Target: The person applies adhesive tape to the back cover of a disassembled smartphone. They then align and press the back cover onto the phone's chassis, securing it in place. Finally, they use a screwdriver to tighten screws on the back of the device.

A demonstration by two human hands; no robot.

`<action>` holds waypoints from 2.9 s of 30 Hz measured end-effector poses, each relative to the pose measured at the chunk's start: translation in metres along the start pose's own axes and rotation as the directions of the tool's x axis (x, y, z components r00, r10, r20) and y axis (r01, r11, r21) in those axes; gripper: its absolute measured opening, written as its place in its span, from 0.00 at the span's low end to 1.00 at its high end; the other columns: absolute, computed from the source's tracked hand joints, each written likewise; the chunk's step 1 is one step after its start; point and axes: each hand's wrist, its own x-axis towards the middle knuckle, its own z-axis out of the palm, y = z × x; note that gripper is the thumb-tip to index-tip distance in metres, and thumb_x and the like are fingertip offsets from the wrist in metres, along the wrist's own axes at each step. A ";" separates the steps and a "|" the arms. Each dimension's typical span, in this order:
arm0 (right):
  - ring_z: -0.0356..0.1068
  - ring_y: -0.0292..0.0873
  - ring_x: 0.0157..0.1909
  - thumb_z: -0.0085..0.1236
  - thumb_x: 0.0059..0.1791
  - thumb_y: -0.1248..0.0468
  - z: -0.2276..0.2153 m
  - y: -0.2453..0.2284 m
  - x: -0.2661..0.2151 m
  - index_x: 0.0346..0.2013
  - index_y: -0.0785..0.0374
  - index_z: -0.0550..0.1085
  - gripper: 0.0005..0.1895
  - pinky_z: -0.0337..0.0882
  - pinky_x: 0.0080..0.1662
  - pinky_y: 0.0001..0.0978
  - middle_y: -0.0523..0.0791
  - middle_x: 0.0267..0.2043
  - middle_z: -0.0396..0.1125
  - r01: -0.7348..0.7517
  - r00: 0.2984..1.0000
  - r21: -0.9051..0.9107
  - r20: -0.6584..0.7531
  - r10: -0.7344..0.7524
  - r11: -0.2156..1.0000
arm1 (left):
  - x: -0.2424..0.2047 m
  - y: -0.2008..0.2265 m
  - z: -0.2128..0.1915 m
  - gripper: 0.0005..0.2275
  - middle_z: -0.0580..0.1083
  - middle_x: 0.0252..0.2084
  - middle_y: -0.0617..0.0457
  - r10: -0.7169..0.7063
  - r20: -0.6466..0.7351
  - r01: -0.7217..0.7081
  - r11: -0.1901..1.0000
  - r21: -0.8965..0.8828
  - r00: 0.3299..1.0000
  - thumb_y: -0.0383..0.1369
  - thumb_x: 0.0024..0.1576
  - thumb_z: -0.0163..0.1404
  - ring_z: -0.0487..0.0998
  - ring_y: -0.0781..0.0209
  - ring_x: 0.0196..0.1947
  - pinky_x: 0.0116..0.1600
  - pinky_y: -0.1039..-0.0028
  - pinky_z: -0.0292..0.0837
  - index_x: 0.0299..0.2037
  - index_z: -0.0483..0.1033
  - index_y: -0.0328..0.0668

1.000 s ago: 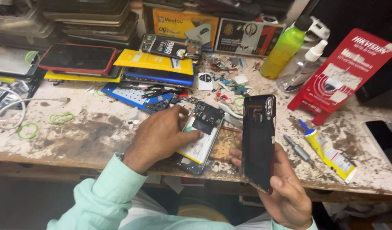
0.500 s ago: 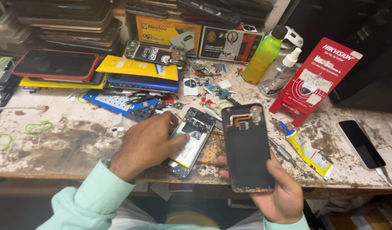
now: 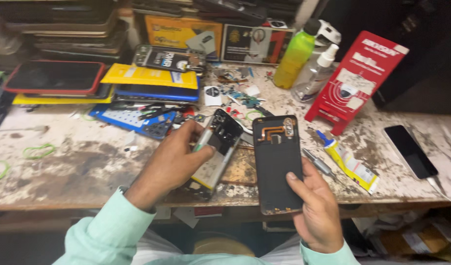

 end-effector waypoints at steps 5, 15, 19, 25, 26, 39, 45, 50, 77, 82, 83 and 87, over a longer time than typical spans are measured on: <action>0.70 0.42 0.57 0.47 0.51 0.72 0.005 0.000 0.002 0.67 0.70 0.61 0.28 0.71 0.55 0.37 0.51 0.60 0.68 0.009 1.000 0.019 -0.013 -0.009 1.000 | -0.005 -0.007 0.014 0.15 0.78 0.41 0.49 -0.057 -0.007 0.042 0.814 -0.579 0.998 0.29 0.55 0.54 0.81 0.62 0.39 0.43 0.69 0.79 0.50 0.69 0.35; 0.70 0.43 0.59 0.49 0.49 0.79 0.016 -0.004 0.009 0.75 0.57 0.50 0.41 0.70 0.57 0.36 0.53 0.60 0.69 0.197 0.976 -0.143 0.121 -0.181 0.970 | -0.037 -0.001 0.012 0.15 0.79 0.42 0.52 -0.237 0.026 0.072 0.188 -0.980 0.971 0.24 0.53 0.54 0.81 0.63 0.41 0.48 0.65 0.79 0.51 0.71 0.38; 0.70 0.44 0.55 0.50 0.45 0.82 0.020 -0.006 0.014 0.70 0.59 0.56 0.39 0.71 0.55 0.37 0.52 0.53 0.70 0.194 0.978 -0.260 0.123 -0.166 0.946 | -0.047 0.000 0.019 0.15 0.78 0.41 0.52 -0.267 -0.002 0.035 0.135 -0.990 0.964 0.22 0.52 0.54 0.82 0.61 0.40 0.49 0.64 0.81 0.50 0.70 0.41; 0.68 0.39 0.60 0.51 0.46 0.81 0.014 -0.007 0.027 0.59 0.69 0.66 0.26 0.70 0.58 0.32 0.48 0.59 0.66 0.230 0.968 -0.265 0.163 -0.192 0.937 | -0.053 -0.004 0.024 0.14 0.78 0.40 0.51 -0.245 0.047 0.054 0.022 -0.998 0.968 0.23 0.54 0.54 0.82 0.60 0.36 0.42 0.64 0.81 0.50 0.71 0.43; 0.69 0.40 0.56 0.51 0.47 0.81 0.014 -0.006 0.027 0.59 0.69 0.67 0.25 0.71 0.56 0.33 0.49 0.58 0.67 0.174 0.979 -0.247 0.149 -0.140 0.953 | -0.054 -0.005 0.024 0.14 0.78 0.40 0.51 -0.261 0.077 0.079 0.000 -0.997 0.962 0.24 0.54 0.54 0.82 0.60 0.35 0.40 0.64 0.81 0.50 0.71 0.43; 0.69 0.39 0.57 0.54 0.48 0.79 0.044 -0.007 0.039 0.56 0.70 0.70 0.21 0.70 0.57 0.33 0.49 0.56 0.69 0.175 0.973 -0.267 0.193 -0.125 0.948 | -0.059 0.006 0.033 0.13 0.79 0.44 0.50 -0.239 0.149 0.129 -0.098 -0.987 0.959 0.29 0.56 0.53 0.83 0.59 0.41 0.47 0.63 0.80 0.51 0.73 0.40; 0.69 0.39 0.59 0.55 0.47 0.78 0.051 -0.006 0.038 0.54 0.70 0.74 0.20 0.68 0.60 0.32 0.48 0.56 0.70 0.160 0.979 -0.376 0.176 -0.099 0.912 | -0.064 0.003 0.030 0.11 0.80 0.42 0.48 -0.153 0.112 0.126 0.082 -0.989 0.982 0.25 0.57 0.53 0.83 0.61 0.37 0.42 0.66 0.81 0.50 0.74 0.38; 0.70 0.39 0.57 0.55 0.47 0.77 0.060 -0.008 0.036 0.51 0.69 0.77 0.17 0.68 0.59 0.31 0.47 0.53 0.72 0.207 0.967 -0.433 0.228 -0.115 0.877 | -0.066 -0.002 0.038 0.12 0.80 0.43 0.48 -0.011 0.114 0.114 0.103 -0.988 0.993 0.24 0.58 0.54 0.82 0.62 0.38 0.44 0.69 0.80 0.52 0.73 0.35; 0.63 0.45 0.66 0.67 0.46 0.72 0.086 -0.017 0.005 0.41 0.67 0.80 0.10 0.62 0.69 0.40 0.50 0.60 0.65 0.677 0.712 -0.224 0.442 -0.546 0.701 | -0.072 0.004 -0.010 0.27 0.70 0.71 0.40 0.505 0.143 -0.207 0.572 -0.793 0.851 0.23 0.61 0.56 0.72 0.56 0.68 0.75 0.63 0.64 0.72 0.64 0.27; 0.65 0.43 0.63 0.64 0.46 0.76 0.079 -0.016 0.009 0.39 0.68 0.79 0.08 0.64 0.66 0.37 0.48 0.56 0.67 0.609 0.781 -0.323 0.406 -0.475 0.725 | -0.071 0.004 0.005 0.25 0.75 0.61 0.39 0.370 0.050 -0.190 0.583 -0.790 0.927 0.22 0.59 0.56 0.77 0.59 0.58 0.66 0.65 0.71 0.69 0.68 0.29; 0.67 0.42 0.58 0.63 0.47 0.77 0.078 -0.014 0.012 0.39 0.69 0.79 0.07 0.65 0.62 0.36 0.48 0.53 0.68 0.528 0.837 -0.252 0.320 -0.445 0.811 | -0.071 0.005 0.010 0.25 0.77 0.56 0.38 0.310 0.035 -0.166 0.598 -0.784 0.950 0.22 0.58 0.57 0.79 0.59 0.54 0.62 0.65 0.74 0.67 0.69 0.29; 0.72 0.40 0.48 0.60 0.49 0.79 0.075 -0.008 0.030 0.40 0.70 0.77 0.06 0.70 0.54 0.32 0.47 0.45 0.72 0.351 0.925 -0.036 0.171 -0.340 0.936 | -0.065 0.007 0.028 0.20 0.75 0.61 0.41 0.136 -0.084 -0.104 0.151 -0.983 0.987 0.24 0.58 0.54 0.80 0.59 0.51 0.55 0.65 0.77 0.62 0.69 0.32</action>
